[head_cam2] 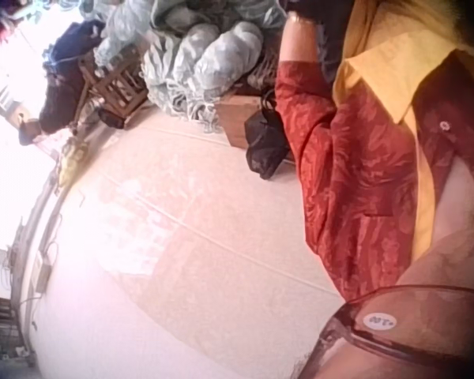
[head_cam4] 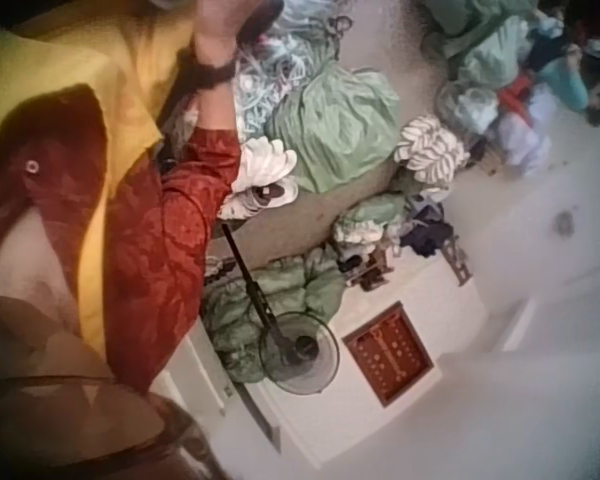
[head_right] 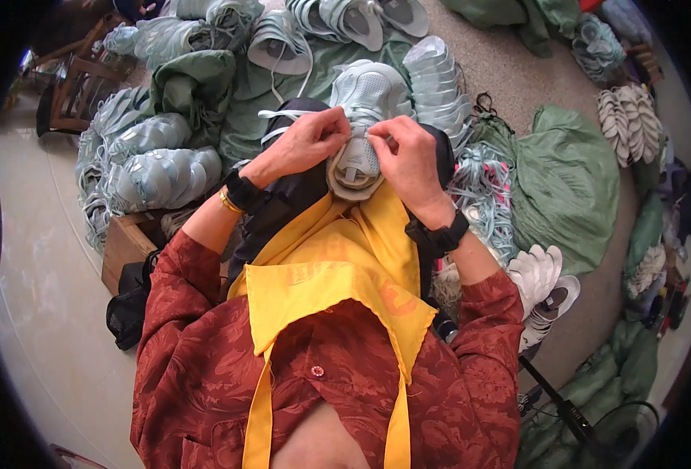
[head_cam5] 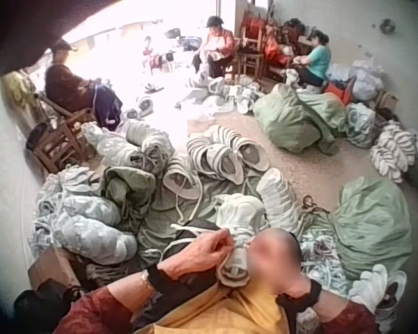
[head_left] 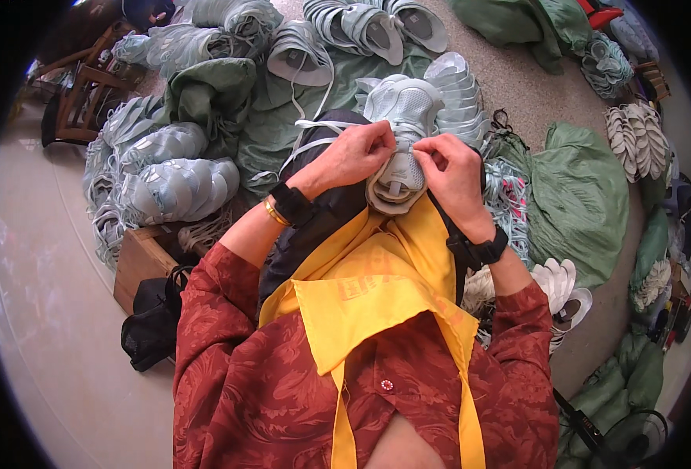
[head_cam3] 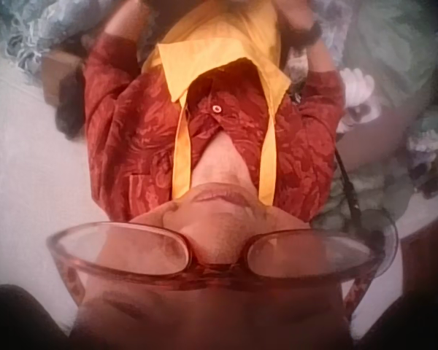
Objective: The person threads a white shoelace through the eyelets of a light-colored sneaker held on their lap. They repeatedly pull the laces to tighten them and adjust the fit, working on the shoe one at a time.
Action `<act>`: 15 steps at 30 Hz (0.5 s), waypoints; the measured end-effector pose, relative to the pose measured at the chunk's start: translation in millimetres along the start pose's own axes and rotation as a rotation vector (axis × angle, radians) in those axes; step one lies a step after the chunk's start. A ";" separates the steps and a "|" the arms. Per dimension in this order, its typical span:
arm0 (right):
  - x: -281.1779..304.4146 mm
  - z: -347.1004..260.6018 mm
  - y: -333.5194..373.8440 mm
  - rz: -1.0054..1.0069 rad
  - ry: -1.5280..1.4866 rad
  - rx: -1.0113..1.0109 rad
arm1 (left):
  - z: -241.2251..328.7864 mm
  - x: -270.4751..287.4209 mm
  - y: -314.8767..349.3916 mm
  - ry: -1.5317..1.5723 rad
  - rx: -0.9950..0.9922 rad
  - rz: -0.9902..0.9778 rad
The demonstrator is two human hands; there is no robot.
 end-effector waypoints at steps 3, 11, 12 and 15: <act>-4.5 8.2 -2.1 0.005 0.012 -0.030 | 4.5 -0.2 0.3 -0.067 0.004 0.035; -14.9 39.6 -3.7 -0.088 -0.145 -0.290 | -9.2 -1.3 -3.1 0.002 0.110 0.125; -13.6 35.6 -3.6 -0.080 -0.120 -0.259 | -8.1 -0.6 -3.3 -0.015 0.107 0.131; -12.1 29.9 -5.6 -0.067 -0.079 -0.203 | -8.9 -0.1 -3.8 -0.011 0.133 0.116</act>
Point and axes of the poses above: each hand's wrist, its own y-axis away from the middle knuckle, its own x-axis out of the back of the hand, z = x × y, the point moved 9 cm from there along -y, towards the middle knuckle, and after that the axes turned 3 degrees about -z, right-handed, at the moved point
